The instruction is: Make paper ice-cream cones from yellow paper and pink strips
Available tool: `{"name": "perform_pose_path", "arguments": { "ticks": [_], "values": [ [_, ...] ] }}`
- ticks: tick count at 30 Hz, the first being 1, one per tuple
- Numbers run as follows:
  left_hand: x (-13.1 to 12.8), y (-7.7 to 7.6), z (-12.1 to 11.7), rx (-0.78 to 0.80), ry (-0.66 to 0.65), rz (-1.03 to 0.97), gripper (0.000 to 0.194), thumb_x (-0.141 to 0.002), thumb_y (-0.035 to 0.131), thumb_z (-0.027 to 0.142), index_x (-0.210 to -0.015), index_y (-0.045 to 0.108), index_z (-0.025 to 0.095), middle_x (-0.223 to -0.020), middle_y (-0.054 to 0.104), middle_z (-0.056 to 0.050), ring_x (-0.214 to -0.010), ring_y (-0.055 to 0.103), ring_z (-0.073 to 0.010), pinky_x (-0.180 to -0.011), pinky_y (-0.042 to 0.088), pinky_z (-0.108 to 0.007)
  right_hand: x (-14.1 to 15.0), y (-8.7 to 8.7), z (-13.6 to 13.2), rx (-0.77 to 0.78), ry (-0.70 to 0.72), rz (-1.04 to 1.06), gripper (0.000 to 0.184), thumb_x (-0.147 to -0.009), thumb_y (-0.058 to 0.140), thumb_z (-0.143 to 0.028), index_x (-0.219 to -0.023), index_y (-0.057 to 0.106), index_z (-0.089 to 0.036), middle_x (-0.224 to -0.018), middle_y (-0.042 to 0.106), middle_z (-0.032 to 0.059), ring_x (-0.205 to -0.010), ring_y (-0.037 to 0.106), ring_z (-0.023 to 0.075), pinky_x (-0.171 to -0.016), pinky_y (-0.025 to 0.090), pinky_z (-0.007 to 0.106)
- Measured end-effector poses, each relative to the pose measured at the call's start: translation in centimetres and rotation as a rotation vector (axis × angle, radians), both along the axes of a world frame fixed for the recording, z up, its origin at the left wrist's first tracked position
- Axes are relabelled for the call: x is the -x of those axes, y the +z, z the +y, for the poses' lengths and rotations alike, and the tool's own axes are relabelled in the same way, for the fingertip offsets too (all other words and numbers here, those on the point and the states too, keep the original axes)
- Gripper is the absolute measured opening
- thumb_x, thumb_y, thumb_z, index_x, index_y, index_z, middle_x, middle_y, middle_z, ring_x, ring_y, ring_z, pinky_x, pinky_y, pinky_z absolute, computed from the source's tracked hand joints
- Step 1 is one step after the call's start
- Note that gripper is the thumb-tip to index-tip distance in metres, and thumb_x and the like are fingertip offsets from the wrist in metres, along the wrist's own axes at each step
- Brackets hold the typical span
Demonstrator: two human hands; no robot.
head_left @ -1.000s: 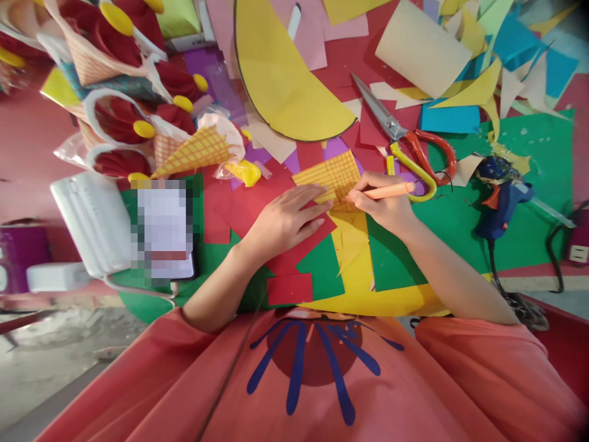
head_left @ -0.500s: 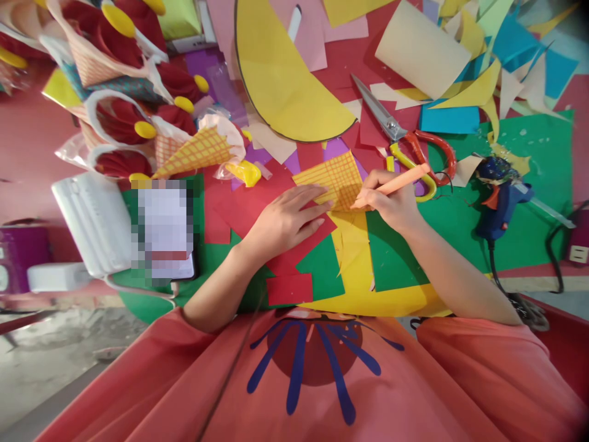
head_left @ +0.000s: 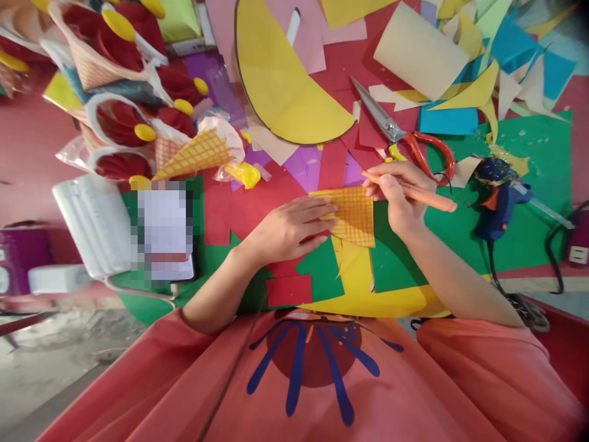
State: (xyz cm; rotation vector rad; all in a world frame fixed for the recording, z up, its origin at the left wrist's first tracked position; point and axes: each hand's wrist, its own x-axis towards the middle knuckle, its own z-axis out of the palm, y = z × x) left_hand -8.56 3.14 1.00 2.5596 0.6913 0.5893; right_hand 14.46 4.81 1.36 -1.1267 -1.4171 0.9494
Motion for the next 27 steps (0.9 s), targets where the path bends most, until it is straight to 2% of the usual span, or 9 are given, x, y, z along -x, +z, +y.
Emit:
{"name": "perform_pose_path", "arguments": {
  "ticks": [3,6,10,21,27],
  "values": [
    [-0.08,-0.02,-0.09,0.013,-0.031,-0.001,0.027,-0.093,0.053,0.023,-0.115,0.064,0.013,-0.128,0.063,-0.012,-0.125,0.056,-0.0235,-0.104,0.05,-0.043,0.3,-0.03,0.1,0.057,0.091,-0.036,0.019,-0.087,0.06,-0.039,-0.085,0.066,-0.021,-0.067,0.066,-0.003,-0.054,0.059,0.0072,-0.048,0.047,0.021],
    [-0.08,-0.03,-0.13,0.026,-0.026,-0.003,0.027,-0.092,0.053,0.023,-0.115,0.064,0.014,-0.128,0.063,-0.012,-0.126,0.056,-0.0233,-0.104,0.05,-0.043,0.41,0.17,0.25,0.105,0.164,-0.171,0.019,-0.088,0.059,-0.034,-0.078,0.064,-0.019,-0.068,0.066,-0.002,-0.058,0.06,0.0075,-0.053,0.047,0.021],
    [-0.1,0.04,-0.14,0.031,-0.027,0.004,0.028,-0.092,0.053,0.024,-0.116,0.064,0.015,-0.128,0.063,-0.012,-0.124,0.057,-0.0232,-0.103,0.051,-0.043,0.34,0.27,0.47,0.091,0.216,-0.262,0.021,-0.089,0.057,-0.03,-0.074,0.064,-0.017,-0.07,0.068,-0.0002,-0.063,0.063,0.0093,-0.058,0.047,0.023],
    [-0.18,0.12,-0.1,0.015,-0.018,-0.001,0.028,-0.093,0.052,0.025,-0.115,0.065,0.014,-0.127,0.064,-0.012,-0.122,0.058,-0.0232,-0.102,0.052,-0.042,0.34,0.0,0.61,0.061,0.227,-0.345,0.021,-0.088,0.057,-0.029,-0.071,0.063,-0.017,-0.066,0.067,0.0,-0.059,0.06,0.0103,-0.056,0.042,0.023],
    [-0.22,0.23,-0.11,0.006,-0.018,0.0,0.027,-0.093,0.052,0.025,-0.114,0.065,0.014,-0.124,0.066,-0.012,-0.12,0.06,-0.0229,-0.101,0.052,-0.042,0.22,0.01,0.62,0.094,0.286,-0.297,0.021,-0.086,0.057,-0.027,-0.068,0.061,-0.017,-0.067,0.068,0.0003,-0.061,0.061,0.0103,-0.056,0.043,0.022]
  ]
}}
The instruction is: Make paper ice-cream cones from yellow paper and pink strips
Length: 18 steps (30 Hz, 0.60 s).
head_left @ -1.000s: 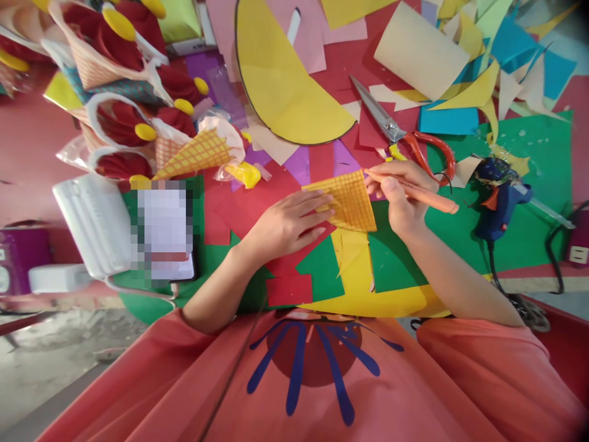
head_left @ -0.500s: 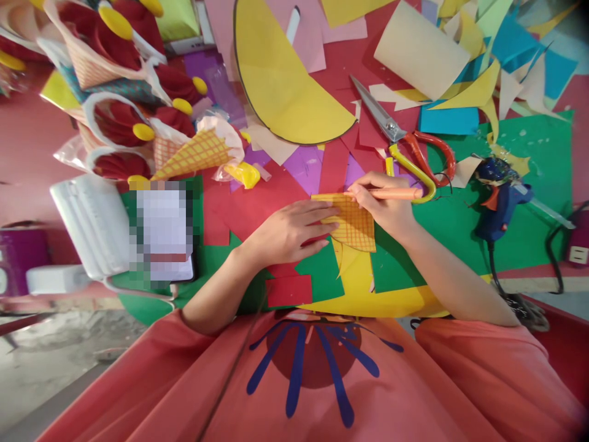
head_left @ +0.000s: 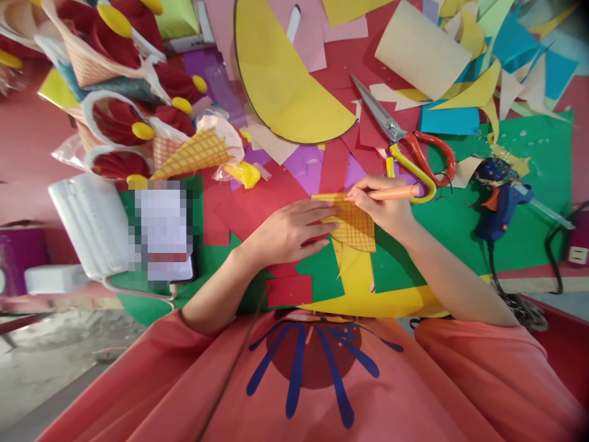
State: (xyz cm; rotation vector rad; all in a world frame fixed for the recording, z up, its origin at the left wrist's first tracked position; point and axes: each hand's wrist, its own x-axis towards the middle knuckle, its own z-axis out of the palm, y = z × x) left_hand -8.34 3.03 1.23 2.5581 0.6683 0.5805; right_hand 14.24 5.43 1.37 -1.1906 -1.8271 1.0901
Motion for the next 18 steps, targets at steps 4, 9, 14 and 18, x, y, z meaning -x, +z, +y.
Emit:
{"name": "perform_pose_path", "arguments": {
  "ticks": [4,9,14,18],
  "values": [
    [0.06,-0.03,0.02,0.003,-0.002,0.003,0.027,-0.093,0.052,0.024,-0.115,0.064,0.014,-0.126,0.065,-0.012,-0.122,0.059,-0.0227,-0.102,0.052,-0.042,0.12,0.07,0.0,-0.028,-0.049,-0.035,0.022,-0.088,0.056,-0.03,-0.071,0.062,-0.017,-0.065,0.066,0.0002,-0.059,0.06,0.0099,-0.057,0.043,0.023],
    [0.06,-0.04,0.01,0.005,-0.002,0.005,0.027,-0.093,0.053,0.025,-0.115,0.065,0.014,-0.126,0.065,-0.012,-0.122,0.059,-0.0234,-0.101,0.052,-0.043,0.0,-0.03,0.1,-0.025,0.005,-0.03,0.022,-0.087,0.058,-0.03,-0.069,0.062,-0.017,-0.066,0.068,0.0008,-0.06,0.062,0.0105,-0.055,0.043,0.023],
    [0.0,0.0,-0.01,0.0,-0.002,-0.007,0.027,-0.093,0.053,0.024,-0.114,0.065,0.012,-0.124,0.066,-0.013,-0.12,0.06,-0.0234,-0.101,0.052,-0.042,-0.2,-0.07,-0.15,0.029,-0.042,0.052,0.021,-0.085,0.06,-0.026,-0.066,0.061,-0.017,-0.062,0.067,-0.0011,-0.058,0.062,0.0093,-0.053,0.045,0.022],
    [0.08,-0.22,-0.03,0.012,0.037,0.031,0.03,-0.094,0.052,0.027,-0.119,0.062,0.013,-0.131,0.061,-0.013,-0.126,0.055,-0.0229,-0.105,0.049,-0.043,-0.25,0.16,-0.53,-0.042,-0.174,0.125,0.018,-0.087,0.058,-0.032,-0.077,0.066,-0.019,-0.068,0.068,-0.001,-0.058,0.061,0.0089,-0.054,0.048,0.023]
  ]
}}
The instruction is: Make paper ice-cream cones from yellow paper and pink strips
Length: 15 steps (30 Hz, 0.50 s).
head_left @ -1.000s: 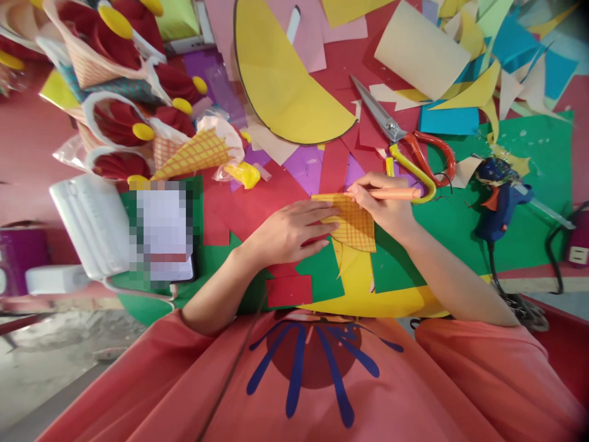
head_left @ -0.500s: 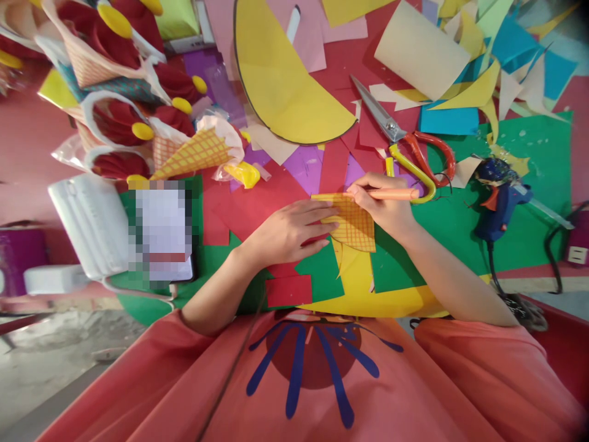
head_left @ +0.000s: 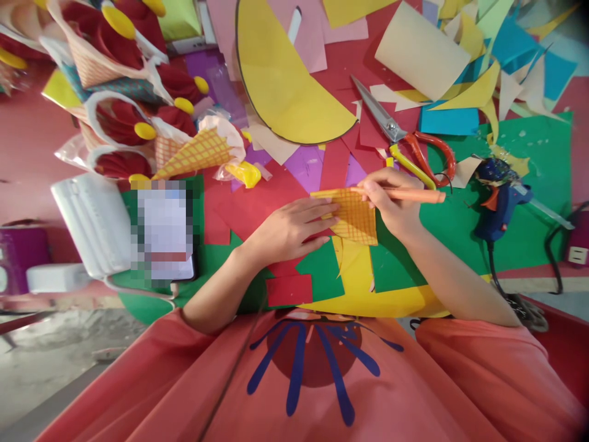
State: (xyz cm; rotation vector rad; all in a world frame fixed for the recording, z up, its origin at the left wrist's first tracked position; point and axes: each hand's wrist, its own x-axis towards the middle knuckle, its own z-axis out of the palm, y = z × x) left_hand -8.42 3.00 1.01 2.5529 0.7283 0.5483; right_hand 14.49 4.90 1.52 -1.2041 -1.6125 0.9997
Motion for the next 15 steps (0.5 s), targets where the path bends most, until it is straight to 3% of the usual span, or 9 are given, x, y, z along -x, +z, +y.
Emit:
{"name": "perform_pose_path", "arguments": {
  "ticks": [5,9,15],
  "values": [
    [0.16,-0.28,0.06,-0.036,0.066,0.036,0.035,-0.094,0.052,0.032,-0.123,0.06,0.013,-0.132,0.06,-0.013,-0.13,0.051,-0.0257,-0.107,0.047,-0.045,0.17,0.35,0.05,0.001,0.043,-0.03,0.017,-0.084,0.064,-0.036,-0.092,0.069,-0.021,-0.087,0.074,0.0015,-0.071,0.067,0.0119,-0.065,0.055,0.027],
    [0.16,-0.19,0.09,-0.032,0.071,0.042,0.034,-0.096,0.05,0.032,-0.122,0.06,0.013,-0.132,0.06,-0.013,-0.127,0.054,-0.0253,-0.105,0.048,-0.044,0.3,0.33,0.2,0.095,0.084,-0.07,0.021,-0.087,0.059,-0.038,-0.086,0.07,-0.02,-0.079,0.073,0.001,-0.068,0.067,0.0116,-0.063,0.054,0.025],
    [0.08,0.17,0.06,-0.002,0.095,0.029,0.032,-0.096,0.049,0.03,-0.118,0.063,0.012,-0.129,0.062,-0.014,-0.124,0.057,-0.0242,-0.104,0.05,-0.041,0.35,0.2,0.37,0.098,0.089,-0.113,0.026,-0.089,0.056,-0.036,-0.079,0.07,-0.017,-0.074,0.072,0.0021,-0.065,0.065,0.0112,-0.06,0.05,0.024]
  ]
}}
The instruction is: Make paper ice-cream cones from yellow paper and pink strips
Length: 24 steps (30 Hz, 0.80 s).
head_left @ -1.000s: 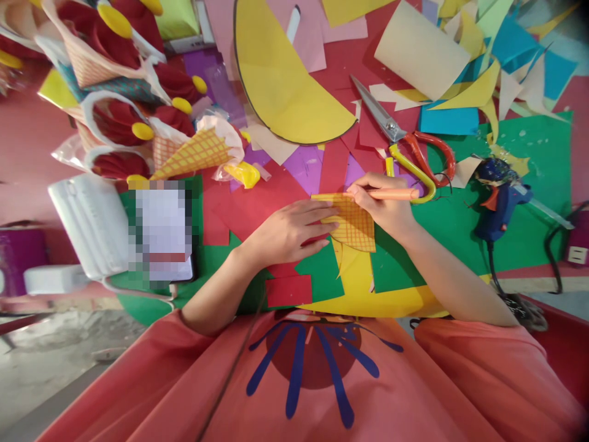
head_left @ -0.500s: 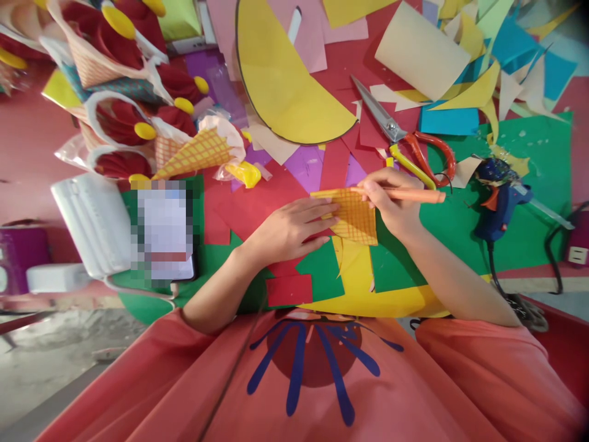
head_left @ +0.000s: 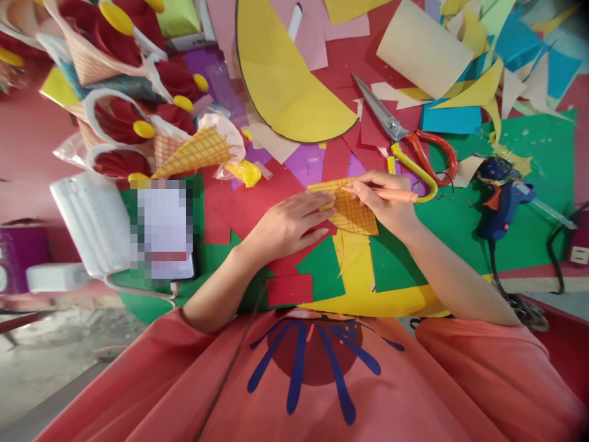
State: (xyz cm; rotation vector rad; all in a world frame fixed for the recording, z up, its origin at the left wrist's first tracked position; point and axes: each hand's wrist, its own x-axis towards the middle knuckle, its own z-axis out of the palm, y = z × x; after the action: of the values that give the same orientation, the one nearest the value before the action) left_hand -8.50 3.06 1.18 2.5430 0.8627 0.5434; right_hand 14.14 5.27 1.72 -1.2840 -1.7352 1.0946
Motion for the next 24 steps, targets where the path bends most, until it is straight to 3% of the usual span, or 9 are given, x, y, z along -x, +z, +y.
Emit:
{"name": "perform_pose_path", "arguments": {
  "ticks": [8,14,20,24],
  "values": [
    [0.01,-0.14,-0.03,0.008,0.0,0.002,0.032,-0.096,0.049,0.031,-0.118,0.063,0.012,-0.129,0.062,-0.014,-0.124,0.057,-0.0244,-0.104,0.049,-0.042,-0.05,-0.05,0.17,-0.043,0.051,-0.064,0.026,-0.089,0.055,-0.035,-0.079,0.07,-0.016,-0.076,0.074,0.0037,-0.067,0.066,0.0125,-0.059,0.049,0.024],
    [-0.02,-0.06,-0.05,0.01,0.008,0.015,0.033,-0.096,0.048,0.032,-0.118,0.063,0.013,-0.128,0.063,-0.013,-0.124,0.057,-0.0238,-0.104,0.049,-0.041,-0.38,-0.22,0.38,-0.017,0.11,0.012,0.026,-0.087,0.057,-0.035,-0.072,0.068,-0.017,-0.073,0.073,0.0029,-0.069,0.068,0.0132,-0.062,0.051,0.025],
    [0.11,-0.14,0.08,0.051,0.021,0.02,0.038,-0.097,0.047,0.034,-0.127,0.057,0.013,-0.133,0.059,-0.013,-0.13,0.052,-0.0232,-0.11,0.044,-0.044,-0.29,-0.37,-0.19,0.021,-0.056,0.151,0.026,-0.087,0.058,-0.039,-0.079,0.07,-0.018,-0.066,0.068,-0.0008,-0.053,0.06,0.0075,-0.048,0.047,0.02],
    [0.22,-0.3,0.21,0.039,0.036,0.033,0.04,-0.097,0.047,0.034,-0.13,0.054,0.013,-0.137,0.056,-0.013,-0.133,0.048,-0.0256,-0.112,0.04,-0.049,-0.06,-0.36,-0.38,0.0,-0.051,0.186,0.022,-0.086,0.061,-0.038,-0.086,0.071,-0.018,-0.075,0.072,0.0011,-0.059,0.064,0.008,-0.053,0.051,0.021]
  ]
}}
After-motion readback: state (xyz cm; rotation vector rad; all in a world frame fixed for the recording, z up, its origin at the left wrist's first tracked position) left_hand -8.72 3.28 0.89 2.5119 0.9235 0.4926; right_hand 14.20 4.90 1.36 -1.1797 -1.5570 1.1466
